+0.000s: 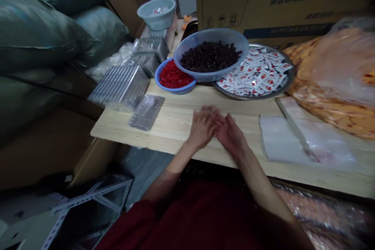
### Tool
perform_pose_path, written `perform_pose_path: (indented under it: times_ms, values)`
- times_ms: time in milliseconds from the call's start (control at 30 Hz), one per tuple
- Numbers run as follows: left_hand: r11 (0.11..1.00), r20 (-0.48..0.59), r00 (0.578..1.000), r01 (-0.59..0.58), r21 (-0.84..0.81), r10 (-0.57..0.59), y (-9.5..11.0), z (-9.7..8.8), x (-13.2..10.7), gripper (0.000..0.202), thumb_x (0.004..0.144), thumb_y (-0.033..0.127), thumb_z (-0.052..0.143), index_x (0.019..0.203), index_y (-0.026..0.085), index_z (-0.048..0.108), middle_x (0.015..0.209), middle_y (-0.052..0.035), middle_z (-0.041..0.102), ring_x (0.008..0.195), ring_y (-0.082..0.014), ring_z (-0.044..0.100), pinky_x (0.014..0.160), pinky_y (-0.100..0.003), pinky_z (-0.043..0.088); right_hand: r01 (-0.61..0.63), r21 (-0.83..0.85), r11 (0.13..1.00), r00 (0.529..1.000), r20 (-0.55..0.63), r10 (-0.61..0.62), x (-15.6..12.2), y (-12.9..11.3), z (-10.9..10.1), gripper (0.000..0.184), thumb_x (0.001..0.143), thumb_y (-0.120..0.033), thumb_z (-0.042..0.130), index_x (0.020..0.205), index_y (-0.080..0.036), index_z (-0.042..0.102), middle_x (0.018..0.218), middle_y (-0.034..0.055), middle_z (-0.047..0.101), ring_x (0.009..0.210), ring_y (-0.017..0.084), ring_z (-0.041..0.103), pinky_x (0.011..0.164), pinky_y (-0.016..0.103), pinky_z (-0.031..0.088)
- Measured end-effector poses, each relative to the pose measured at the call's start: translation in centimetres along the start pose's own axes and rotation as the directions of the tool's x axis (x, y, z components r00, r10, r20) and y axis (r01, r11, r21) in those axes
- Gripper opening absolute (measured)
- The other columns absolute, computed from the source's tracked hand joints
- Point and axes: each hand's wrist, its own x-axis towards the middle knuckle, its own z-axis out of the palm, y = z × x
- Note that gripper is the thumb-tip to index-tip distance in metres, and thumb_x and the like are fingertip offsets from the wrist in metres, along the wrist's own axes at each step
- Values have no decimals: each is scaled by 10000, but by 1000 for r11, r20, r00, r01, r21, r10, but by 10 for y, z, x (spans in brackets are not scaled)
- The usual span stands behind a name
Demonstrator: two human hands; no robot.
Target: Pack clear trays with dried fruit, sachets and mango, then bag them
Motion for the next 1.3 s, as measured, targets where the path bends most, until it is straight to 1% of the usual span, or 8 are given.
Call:
perform_pose_path:
  times_ms: [200, 333, 500, 600, 733, 867, 967, 1300]
  values:
    - [977, 101, 972, -210, -45, 214, 6, -6, 4, 612, 1042, 486, 350, 1606, 254, 305, 1676, -113, 296, 1591, -269, 141, 1275, -563, 113, 17, 79, 997, 999, -46, -13, -24, -18, 7, 346, 979, -528, 525, 1153, -294, 711, 1262, 24, 729, 1314, 209, 595, 1223, 453, 357]
    - [995, -79, 992, 102, -9, -103, 11, -10, 7, 574, 1069, 414, 259, 1613, 230, 274, 1687, -144, 254, 1595, -289, 101, 1251, -629, 91, 78, -5, 997, 997, -10, -78, -33, -23, 10, 399, 985, -546, 520, 1224, -283, 702, 1347, 39, 689, 1350, 224, 568, 1229, 458, 348]
    - [967, 126, 961, -237, -91, 247, 25, -14, 9, 644, 1019, 528, 434, 1592, 257, 321, 1648, -124, 355, 1567, -288, 228, 1272, -554, 140, 144, -118, 983, 990, 8, -144, -36, -23, 4, 496, 975, -651, 455, 1317, -355, 657, 1395, 26, 662, 1344, 246, 584, 1170, 522, 426]
    - [999, -63, 997, 44, 25, -43, -11, -35, 8, 487, 1035, 436, 444, 1484, 249, 474, 1526, -126, 524, 1464, -294, 419, 1241, -580, 207, 145, -210, 967, 989, 15, -145, -52, -28, -6, 486, 957, -620, 526, 1277, -299, 701, 1361, 80, 681, 1297, 286, 622, 1134, 540, 466]
    - [864, -375, 839, 477, 160, -393, -102, -94, -13, 350, 996, 340, 505, 1244, 127, 629, 1221, -171, 676, 1200, -291, 588, 1080, -468, 418, 134, -359, 923, 960, -185, -211, -82, -37, -36, 356, 871, -501, 719, 1102, -238, 785, 1177, 100, 765, 1169, 281, 700, 1185, 485, 427]
    - [661, -224, 684, 729, 178, -694, -164, -139, -36, 219, 865, 301, 647, 1008, 141, 693, 932, -91, 704, 902, -238, 623, 878, -356, 470, 128, -467, 875, 872, -367, -323, -90, -35, -70, 393, 759, -496, 828, 1064, -251, 790, 1098, 63, 787, 1158, 259, 700, 1247, 458, 335]
    - [598, -136, 605, 796, 94, -784, -182, -146, -41, 178, 826, 319, 661, 853, 146, 695, 763, -31, 661, 735, -175, 580, 724, -283, 438, 126, -481, 868, 854, -392, -341, -85, -27, -81, 433, 720, -507, 853, 1057, -243, 786, 1062, 53, 790, 1146, 253, 701, 1248, 467, 327]
    - [616, -141, 627, 779, 115, -767, -186, -142, -38, 207, 855, 316, 581, 748, 158, 659, 700, -48, 644, 733, -204, 601, 710, -302, 437, 113, -526, 843, 869, -358, -340, -83, -15, -82, 393, 752, -503, 835, 1045, -246, 788, 1084, 57, 784, 1063, 222, 730, 1141, 396, 476]
